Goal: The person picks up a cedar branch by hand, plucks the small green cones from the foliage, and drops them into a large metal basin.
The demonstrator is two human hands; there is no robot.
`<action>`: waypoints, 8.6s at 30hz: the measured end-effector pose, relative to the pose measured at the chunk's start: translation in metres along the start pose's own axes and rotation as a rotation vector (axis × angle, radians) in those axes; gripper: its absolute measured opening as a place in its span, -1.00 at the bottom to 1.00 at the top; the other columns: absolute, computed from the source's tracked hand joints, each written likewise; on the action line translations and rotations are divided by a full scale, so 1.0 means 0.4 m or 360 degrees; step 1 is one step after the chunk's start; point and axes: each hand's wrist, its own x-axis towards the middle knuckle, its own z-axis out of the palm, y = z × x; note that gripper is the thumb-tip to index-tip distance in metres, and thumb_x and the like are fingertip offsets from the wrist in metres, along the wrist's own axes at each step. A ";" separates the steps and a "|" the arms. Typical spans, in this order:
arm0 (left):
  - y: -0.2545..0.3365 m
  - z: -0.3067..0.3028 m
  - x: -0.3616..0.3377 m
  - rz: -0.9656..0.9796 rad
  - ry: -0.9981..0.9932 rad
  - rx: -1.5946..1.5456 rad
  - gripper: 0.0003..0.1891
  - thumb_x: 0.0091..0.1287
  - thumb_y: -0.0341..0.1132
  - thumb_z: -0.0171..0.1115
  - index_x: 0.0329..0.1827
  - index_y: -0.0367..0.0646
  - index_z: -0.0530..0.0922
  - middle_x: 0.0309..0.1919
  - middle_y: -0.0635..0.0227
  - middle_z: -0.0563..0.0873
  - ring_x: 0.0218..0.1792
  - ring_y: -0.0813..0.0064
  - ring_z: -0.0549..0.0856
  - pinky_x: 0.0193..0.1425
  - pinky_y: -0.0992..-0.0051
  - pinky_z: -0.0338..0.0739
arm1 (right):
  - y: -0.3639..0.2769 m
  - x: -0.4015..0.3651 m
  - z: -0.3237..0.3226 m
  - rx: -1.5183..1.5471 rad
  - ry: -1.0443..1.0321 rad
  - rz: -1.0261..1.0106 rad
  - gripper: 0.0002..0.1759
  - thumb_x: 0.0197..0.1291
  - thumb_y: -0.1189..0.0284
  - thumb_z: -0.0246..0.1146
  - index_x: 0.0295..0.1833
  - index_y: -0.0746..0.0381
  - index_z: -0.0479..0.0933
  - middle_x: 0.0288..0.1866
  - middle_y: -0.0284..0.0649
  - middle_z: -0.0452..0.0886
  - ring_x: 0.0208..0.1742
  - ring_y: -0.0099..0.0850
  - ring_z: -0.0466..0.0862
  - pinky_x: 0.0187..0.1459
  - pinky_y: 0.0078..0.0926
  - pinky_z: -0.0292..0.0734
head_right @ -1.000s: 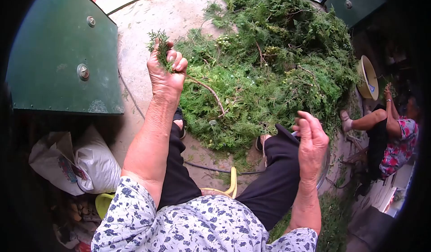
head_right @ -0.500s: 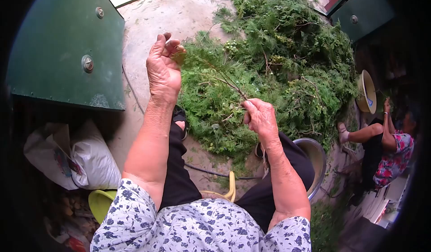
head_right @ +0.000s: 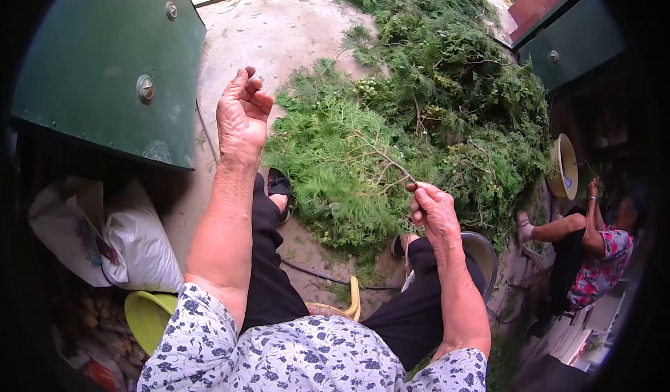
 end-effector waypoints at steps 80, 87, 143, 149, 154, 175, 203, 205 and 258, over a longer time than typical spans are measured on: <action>-0.107 0.046 -0.019 -0.0571 -0.0200 0.0207 -0.85 0.27 -0.35 0.19 -0.18 -0.21 0.54 -0.48 0.45 0.58 -0.53 0.64 0.50 -0.39 0.57 0.48 | 0.476 0.406 0.133 -0.0791 0.1020 0.0724 -0.61 -0.09 0.15 0.40 -0.30 0.25 0.61 -0.22 -0.13 0.63 -0.21 -0.21 0.56 -0.08 -0.21 0.40; -0.145 0.066 -0.036 -0.0617 -0.0171 0.0277 -0.88 0.27 -0.34 0.19 -0.21 -0.19 0.55 -0.49 0.47 0.59 -0.53 0.66 0.51 -0.40 0.60 0.49 | 0.583 0.461 0.117 -0.0708 0.0856 0.0762 -0.66 -0.14 0.26 0.45 -0.55 0.29 0.52 -0.46 -0.21 0.58 -0.43 -0.35 0.49 -0.36 -0.34 0.39; -0.288 0.121 -0.178 -0.0581 -0.0766 0.0766 -0.91 0.20 -0.42 0.23 -0.26 -0.20 0.57 -0.40 0.42 0.67 -0.41 0.66 0.62 -0.28 0.62 0.51 | -0.139 0.069 0.166 0.0149 0.0128 -0.0936 -0.82 0.14 0.54 0.25 -0.13 0.34 0.50 -0.33 -0.33 0.59 -0.42 -0.65 0.58 -0.45 -0.73 0.51; -0.295 0.116 -0.181 -0.0605 -0.0903 0.0716 -0.87 0.21 -0.43 0.23 -0.21 -0.24 0.55 -0.38 0.38 0.67 -0.44 0.63 0.62 -0.32 0.61 0.53 | -0.146 0.068 0.158 0.0059 0.0129 -0.0697 -0.80 0.12 0.51 0.28 -0.13 0.29 0.51 -0.41 -0.37 0.59 -0.46 -0.69 0.55 -0.49 -0.75 0.47; -0.292 0.126 -0.184 -0.0711 -0.0942 0.0691 -0.88 0.24 -0.40 0.21 -0.22 -0.24 0.53 -0.40 0.39 0.66 -0.46 0.67 0.58 -0.29 0.63 0.48 | -0.141 0.088 0.136 0.0480 -0.0164 -0.0653 -0.82 0.16 0.49 0.23 -0.15 0.34 0.47 -0.46 -0.34 0.56 -0.53 -0.64 0.54 -0.56 -0.73 0.41; -0.286 0.158 -0.197 -0.0709 -0.0799 0.0937 -0.90 0.14 -0.36 0.30 -0.40 -0.21 0.64 -0.58 0.52 0.63 -0.61 0.79 0.42 -0.54 0.70 0.21 | -0.152 0.097 0.095 0.1006 -0.0476 -0.0316 -0.80 0.21 0.48 0.19 -0.10 0.35 0.49 -0.34 -0.25 0.59 -0.40 -0.51 0.61 -0.43 -0.62 0.50; -0.273 0.158 -0.199 -0.0585 -0.1093 0.1299 -0.66 0.31 -0.13 0.13 -0.59 -0.13 0.49 -0.70 0.60 0.42 -0.66 0.76 0.31 -0.61 0.63 0.16 | -0.177 0.098 0.063 0.0953 -0.0350 -0.0289 -0.84 0.19 0.40 0.24 -0.19 0.26 0.50 -0.38 -0.35 0.57 -0.46 -0.63 0.55 -0.55 -0.76 0.38; -0.268 0.178 -0.218 -0.0568 -0.1126 0.1334 -0.66 0.32 -0.14 0.11 -0.55 -0.17 0.50 -0.72 0.60 0.41 -0.67 0.75 0.32 -0.59 0.62 0.19 | -0.185 0.086 0.066 0.0862 -0.0341 -0.0259 -0.82 0.18 0.37 0.26 -0.19 0.25 0.51 -0.41 -0.38 0.56 -0.49 -0.66 0.53 -0.59 -0.79 0.34; -0.299 0.154 -0.225 -0.0379 -0.0947 0.1327 -0.90 0.18 -0.41 0.29 -0.28 -0.22 0.66 -0.57 0.64 0.55 -0.53 0.84 0.38 -0.49 0.70 0.25 | -0.153 0.088 0.078 0.0784 -0.0264 -0.0270 -0.84 0.18 0.43 0.25 -0.22 0.30 0.53 -0.51 -0.43 0.50 -0.57 -0.70 0.45 -0.63 -0.80 0.26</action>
